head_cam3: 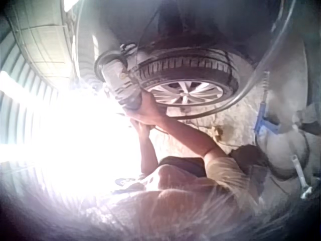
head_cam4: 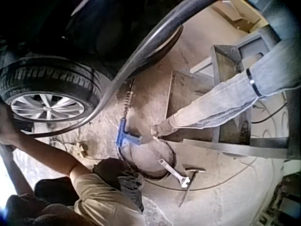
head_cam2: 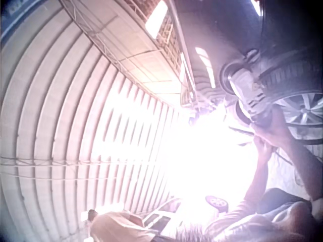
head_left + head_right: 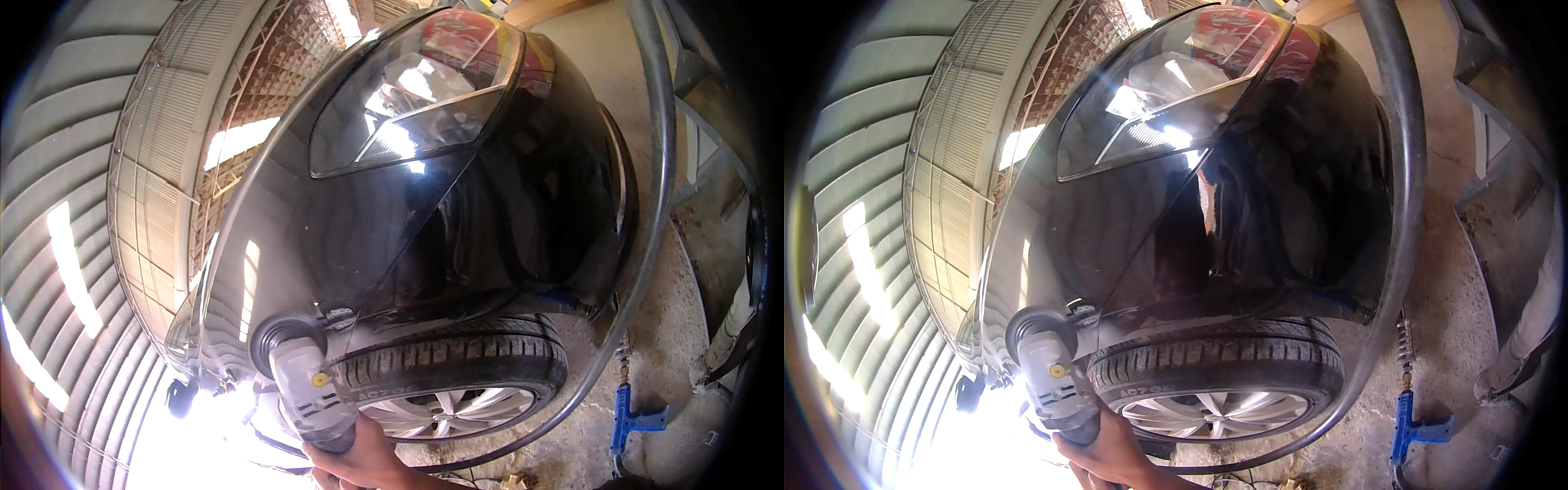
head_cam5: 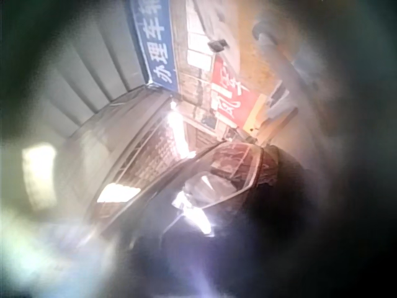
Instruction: The person uses a dent puller attached to the car's side panel to pull out a dent, then applies a white substance and smooths it with a tool. They later use a power sander to grind the treated area.
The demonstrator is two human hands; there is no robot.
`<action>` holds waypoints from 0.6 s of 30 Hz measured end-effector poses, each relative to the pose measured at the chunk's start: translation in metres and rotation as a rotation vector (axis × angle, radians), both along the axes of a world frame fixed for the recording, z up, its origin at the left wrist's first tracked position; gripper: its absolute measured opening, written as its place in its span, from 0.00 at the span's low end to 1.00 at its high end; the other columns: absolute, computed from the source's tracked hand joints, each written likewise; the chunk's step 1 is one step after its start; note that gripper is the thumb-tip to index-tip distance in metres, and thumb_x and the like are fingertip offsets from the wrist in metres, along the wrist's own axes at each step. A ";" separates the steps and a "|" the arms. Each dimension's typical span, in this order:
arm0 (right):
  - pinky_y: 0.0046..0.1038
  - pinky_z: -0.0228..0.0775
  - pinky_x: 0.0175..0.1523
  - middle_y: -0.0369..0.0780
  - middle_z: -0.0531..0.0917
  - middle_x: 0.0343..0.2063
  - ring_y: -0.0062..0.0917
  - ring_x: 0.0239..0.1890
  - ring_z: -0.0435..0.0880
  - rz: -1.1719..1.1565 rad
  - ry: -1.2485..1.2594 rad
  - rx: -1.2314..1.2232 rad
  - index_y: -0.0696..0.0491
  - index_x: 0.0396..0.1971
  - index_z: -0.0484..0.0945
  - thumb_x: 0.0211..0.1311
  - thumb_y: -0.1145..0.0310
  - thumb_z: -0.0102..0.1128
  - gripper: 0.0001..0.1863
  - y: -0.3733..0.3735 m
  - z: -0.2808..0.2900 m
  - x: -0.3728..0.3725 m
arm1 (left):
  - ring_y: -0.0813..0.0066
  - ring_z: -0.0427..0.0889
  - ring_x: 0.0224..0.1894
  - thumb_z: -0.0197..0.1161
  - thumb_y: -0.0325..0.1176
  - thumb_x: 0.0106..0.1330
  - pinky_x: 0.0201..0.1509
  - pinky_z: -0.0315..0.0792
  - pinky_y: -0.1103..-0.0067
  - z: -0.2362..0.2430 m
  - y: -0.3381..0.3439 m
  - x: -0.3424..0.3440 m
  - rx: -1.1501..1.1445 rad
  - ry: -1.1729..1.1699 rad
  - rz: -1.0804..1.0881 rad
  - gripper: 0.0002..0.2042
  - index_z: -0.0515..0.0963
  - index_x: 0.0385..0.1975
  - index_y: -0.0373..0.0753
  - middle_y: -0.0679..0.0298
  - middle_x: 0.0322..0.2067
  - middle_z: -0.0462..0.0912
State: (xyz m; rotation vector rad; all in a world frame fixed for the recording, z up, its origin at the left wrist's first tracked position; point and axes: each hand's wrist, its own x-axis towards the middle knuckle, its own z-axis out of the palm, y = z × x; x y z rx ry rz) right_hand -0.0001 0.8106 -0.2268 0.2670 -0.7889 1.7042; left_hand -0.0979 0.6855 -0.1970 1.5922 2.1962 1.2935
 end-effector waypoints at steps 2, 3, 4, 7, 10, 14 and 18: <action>0.29 0.73 0.46 0.46 0.81 0.35 0.29 0.38 0.83 -0.020 0.007 -0.015 0.64 0.47 0.69 0.46 0.64 0.68 0.30 -0.004 -0.001 -0.003 | 0.67 0.75 0.30 0.66 0.52 0.50 0.33 0.67 0.74 -0.002 -0.001 0.000 0.004 0.000 0.003 0.29 0.67 0.42 0.33 0.58 0.30 0.75; 0.29 0.73 0.46 0.46 0.81 0.35 0.29 0.38 0.83 -0.007 0.016 -0.013 0.65 0.47 0.69 0.46 0.64 0.67 0.30 -0.005 -0.003 -0.006 | 0.66 0.75 0.31 0.66 0.52 0.50 0.33 0.67 0.74 -0.001 -0.002 -0.001 0.006 0.001 0.003 0.29 0.67 0.42 0.33 0.58 0.30 0.75; 0.29 0.73 0.47 0.47 0.81 0.35 0.29 0.39 0.82 0.009 -0.017 -0.007 0.65 0.47 0.68 0.46 0.64 0.67 0.30 -0.005 -0.003 -0.006 | 0.66 0.75 0.31 0.66 0.52 0.50 0.33 0.67 0.74 -0.002 -0.002 -0.002 0.006 -0.003 0.002 0.30 0.67 0.42 0.33 0.58 0.30 0.75; 0.29 0.73 0.47 0.47 0.81 0.35 0.30 0.39 0.82 0.068 -0.187 0.035 0.65 0.47 0.68 0.46 0.62 0.67 0.31 -0.005 0.003 -0.006 | 0.66 0.75 0.31 0.67 0.51 0.50 0.34 0.67 0.73 -0.004 -0.002 -0.003 0.009 -0.013 0.009 0.30 0.66 0.42 0.33 0.57 0.30 0.75; 0.30 0.72 0.48 0.49 0.81 0.35 0.32 0.39 0.83 0.060 -0.179 0.010 0.65 0.48 0.68 0.45 0.61 0.67 0.32 -0.013 0.001 -0.017 | 0.65 0.75 0.32 0.67 0.51 0.50 0.34 0.67 0.73 -0.006 -0.005 -0.003 0.019 -0.017 0.013 0.30 0.66 0.43 0.33 0.57 0.31 0.75; 0.29 0.72 0.48 0.49 0.81 0.35 0.33 0.39 0.83 0.043 -0.111 -0.002 0.65 0.48 0.67 0.45 0.61 0.68 0.33 -0.015 -0.004 -0.026 | 0.65 0.75 0.32 0.67 0.51 0.50 0.35 0.68 0.73 -0.007 -0.007 -0.005 0.024 -0.020 0.014 0.30 0.66 0.44 0.33 0.57 0.32 0.75; 0.29 0.72 0.47 0.49 0.81 0.35 0.32 0.39 0.83 0.063 -0.238 0.080 0.65 0.48 0.68 0.45 0.61 0.67 0.32 -0.011 0.004 -0.020 | 0.64 0.75 0.33 0.68 0.50 0.49 0.36 0.68 0.72 -0.010 -0.008 -0.006 0.035 -0.030 0.025 0.31 0.66 0.44 0.33 0.56 0.32 0.75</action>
